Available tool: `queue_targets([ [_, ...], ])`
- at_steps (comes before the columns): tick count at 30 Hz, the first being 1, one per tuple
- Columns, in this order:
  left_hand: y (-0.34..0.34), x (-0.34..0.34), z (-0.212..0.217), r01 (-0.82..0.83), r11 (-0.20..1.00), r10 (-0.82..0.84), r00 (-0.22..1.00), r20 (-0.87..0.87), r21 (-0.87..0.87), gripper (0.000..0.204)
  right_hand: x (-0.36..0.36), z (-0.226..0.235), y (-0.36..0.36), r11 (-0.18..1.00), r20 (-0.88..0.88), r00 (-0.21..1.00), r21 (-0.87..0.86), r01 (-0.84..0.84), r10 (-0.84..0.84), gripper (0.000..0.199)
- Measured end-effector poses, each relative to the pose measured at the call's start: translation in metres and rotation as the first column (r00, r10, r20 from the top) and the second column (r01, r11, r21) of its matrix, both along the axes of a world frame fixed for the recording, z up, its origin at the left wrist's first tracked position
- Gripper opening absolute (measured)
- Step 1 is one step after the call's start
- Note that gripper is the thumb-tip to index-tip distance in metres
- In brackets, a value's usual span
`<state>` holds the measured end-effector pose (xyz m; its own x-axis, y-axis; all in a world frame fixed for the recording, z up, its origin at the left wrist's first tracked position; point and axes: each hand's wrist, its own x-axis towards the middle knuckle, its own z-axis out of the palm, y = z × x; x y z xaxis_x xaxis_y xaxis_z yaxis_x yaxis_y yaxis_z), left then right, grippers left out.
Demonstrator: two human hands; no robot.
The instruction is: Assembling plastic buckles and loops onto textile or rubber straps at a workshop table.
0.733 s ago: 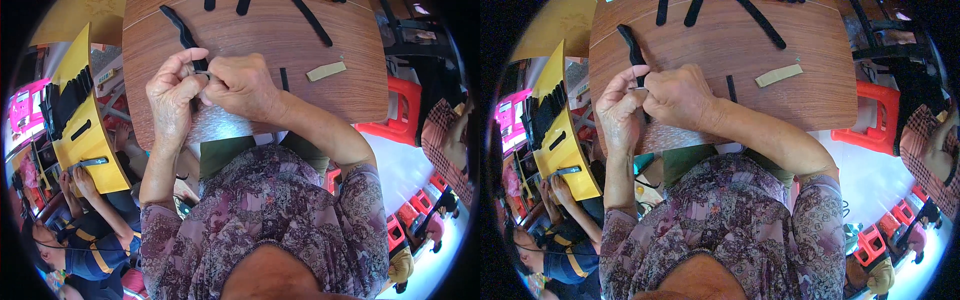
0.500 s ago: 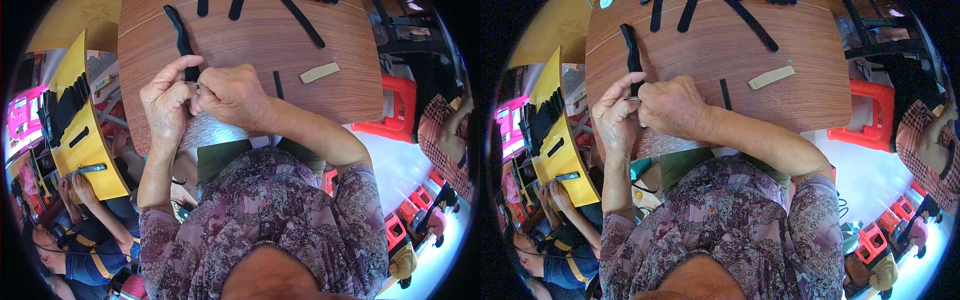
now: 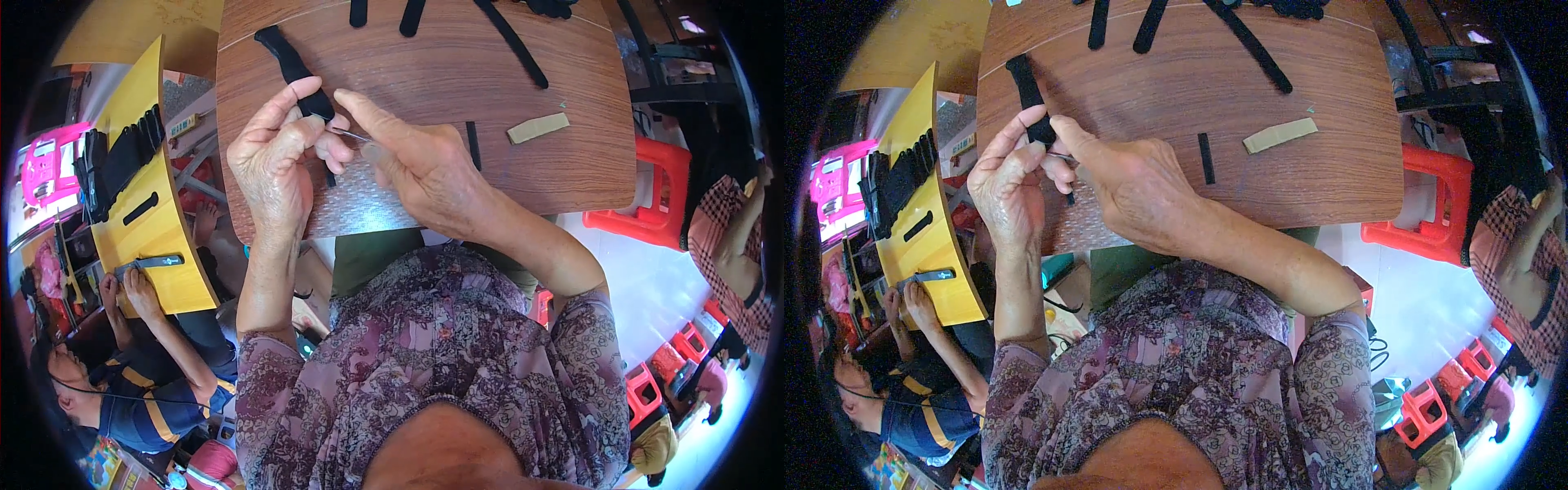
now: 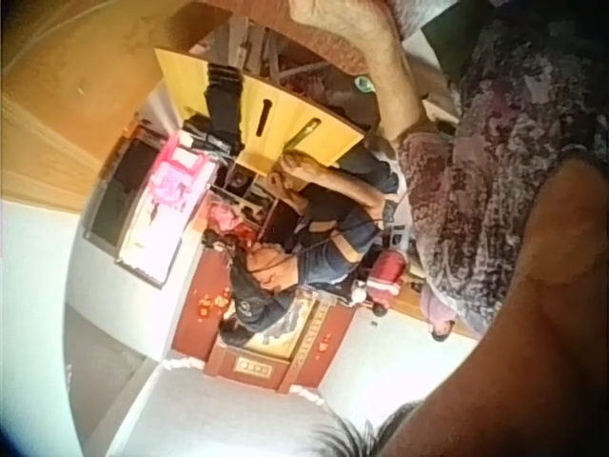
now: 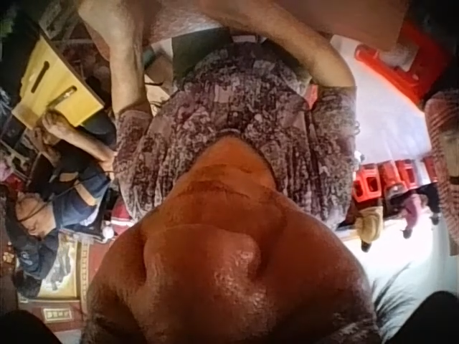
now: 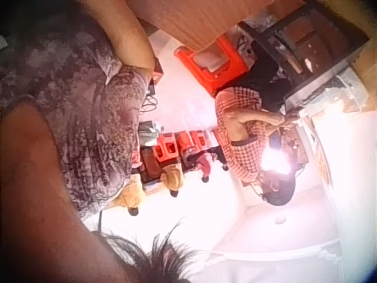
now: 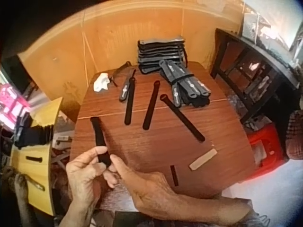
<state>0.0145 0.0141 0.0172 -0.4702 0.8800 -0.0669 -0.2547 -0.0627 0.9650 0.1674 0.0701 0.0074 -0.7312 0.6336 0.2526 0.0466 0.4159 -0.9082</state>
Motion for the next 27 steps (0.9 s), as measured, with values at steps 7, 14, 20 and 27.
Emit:
queue_targets([
  [7,0.001,0.003,-0.005,0.007,1.0,-0.007,1.0,-0.007,-0.002,0.034,-0.01,-0.004,0.0,0.98,0.064,0.989,0.159,0.118,-0.13,0.056],
  [14,0.003,0.008,-0.001,-0.051,0.998,0.051,0.999,-0.011,-0.024,0.034,-0.013,-0.008,-0.001,0.918,0.055,0.969,0.336,0.211,-0.242,0.055],
  [20,0.006,0.01,-0.006,-0.053,0.999,0.052,0.994,-0.092,-0.008,0.034,-0.017,-0.019,-0.003,0.962,-0.022,0.973,0.144,0.231,-0.231,0.053],
  [27,0.005,0.01,-0.012,-0.039,0.999,0.043,0.993,-0.114,0.036,0.03,-0.018,-0.019,-0.002,0.936,0.078,0.963,0.267,0.23,-0.258,0.053],
])
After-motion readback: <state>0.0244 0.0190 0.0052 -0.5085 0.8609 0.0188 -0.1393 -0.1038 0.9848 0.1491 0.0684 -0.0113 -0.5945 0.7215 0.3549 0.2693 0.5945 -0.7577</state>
